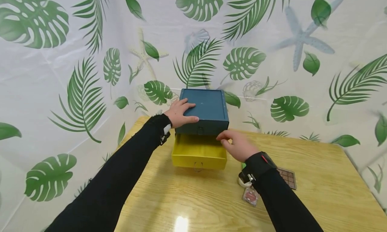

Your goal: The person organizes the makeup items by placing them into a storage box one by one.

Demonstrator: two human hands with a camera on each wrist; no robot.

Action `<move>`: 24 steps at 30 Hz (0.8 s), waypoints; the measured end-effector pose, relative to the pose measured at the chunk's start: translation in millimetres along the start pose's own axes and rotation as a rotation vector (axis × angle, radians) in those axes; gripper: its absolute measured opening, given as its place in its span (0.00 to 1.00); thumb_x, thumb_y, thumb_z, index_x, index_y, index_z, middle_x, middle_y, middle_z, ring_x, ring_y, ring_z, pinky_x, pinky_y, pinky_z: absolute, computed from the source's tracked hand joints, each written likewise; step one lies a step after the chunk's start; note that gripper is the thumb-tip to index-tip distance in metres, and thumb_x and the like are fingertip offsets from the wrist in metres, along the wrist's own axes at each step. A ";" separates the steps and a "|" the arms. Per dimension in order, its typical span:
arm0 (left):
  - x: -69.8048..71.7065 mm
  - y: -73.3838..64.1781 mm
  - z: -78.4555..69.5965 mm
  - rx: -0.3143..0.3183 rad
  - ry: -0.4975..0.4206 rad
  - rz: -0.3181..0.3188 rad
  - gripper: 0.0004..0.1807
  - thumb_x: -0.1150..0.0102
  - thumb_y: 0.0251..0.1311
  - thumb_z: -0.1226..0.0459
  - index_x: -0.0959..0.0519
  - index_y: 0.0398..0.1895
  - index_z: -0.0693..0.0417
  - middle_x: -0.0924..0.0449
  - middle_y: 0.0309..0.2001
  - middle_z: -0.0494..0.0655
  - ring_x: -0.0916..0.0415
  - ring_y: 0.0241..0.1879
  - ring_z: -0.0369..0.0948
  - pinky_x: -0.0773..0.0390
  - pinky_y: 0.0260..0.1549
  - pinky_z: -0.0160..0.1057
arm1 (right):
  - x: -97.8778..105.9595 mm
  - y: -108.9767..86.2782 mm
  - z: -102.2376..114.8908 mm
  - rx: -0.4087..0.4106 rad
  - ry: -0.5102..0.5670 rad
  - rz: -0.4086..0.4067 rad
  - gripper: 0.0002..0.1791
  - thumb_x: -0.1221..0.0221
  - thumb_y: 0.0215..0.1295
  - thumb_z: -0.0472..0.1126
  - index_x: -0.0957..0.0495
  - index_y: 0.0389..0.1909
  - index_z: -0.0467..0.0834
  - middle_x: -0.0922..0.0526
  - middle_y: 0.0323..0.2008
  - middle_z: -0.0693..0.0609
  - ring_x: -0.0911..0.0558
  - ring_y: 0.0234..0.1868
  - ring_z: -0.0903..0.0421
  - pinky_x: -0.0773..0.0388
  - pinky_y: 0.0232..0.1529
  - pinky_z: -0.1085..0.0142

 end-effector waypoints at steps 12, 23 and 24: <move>3.0 -3.7 -4.3 0.011 0.009 0.004 0.41 0.45 0.71 0.40 0.43 0.81 0.45 0.58 0.81 0.54 0.67 0.80 0.51 0.74 0.82 0.44 | -3.2 -28.3 -58.7 -0.265 -0.127 -0.013 0.14 0.42 0.71 0.36 0.19 0.53 0.34 0.17 0.45 0.38 0.18 0.44 0.40 0.13 0.43 0.46; 7.6 -9.3 -9.9 0.010 0.003 0.005 0.41 0.44 0.71 0.41 0.42 0.80 0.46 0.57 0.81 0.56 0.66 0.80 0.54 0.69 0.83 0.47 | -37.0 -36.1 -87.7 -0.394 -0.246 0.168 0.17 0.39 0.68 0.36 0.22 0.55 0.33 0.17 0.39 0.40 0.19 0.36 0.45 0.14 0.33 0.52; 8.0 -9.7 -10.1 0.008 -0.001 0.003 0.41 0.44 0.71 0.41 0.42 0.80 0.46 0.57 0.81 0.56 0.66 0.80 0.54 0.69 0.83 0.47 | -39.3 -35.7 -89.3 -0.402 -0.249 0.177 0.17 0.38 0.68 0.36 0.22 0.55 0.33 0.17 0.38 0.41 0.19 0.35 0.46 0.15 0.32 0.53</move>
Point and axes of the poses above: each hand's wrist, its own y-axis towards the middle knuckle, its own x-axis out of the back of the hand, z = x × y, the point moved 3 cm from there along y, towards the middle knuckle
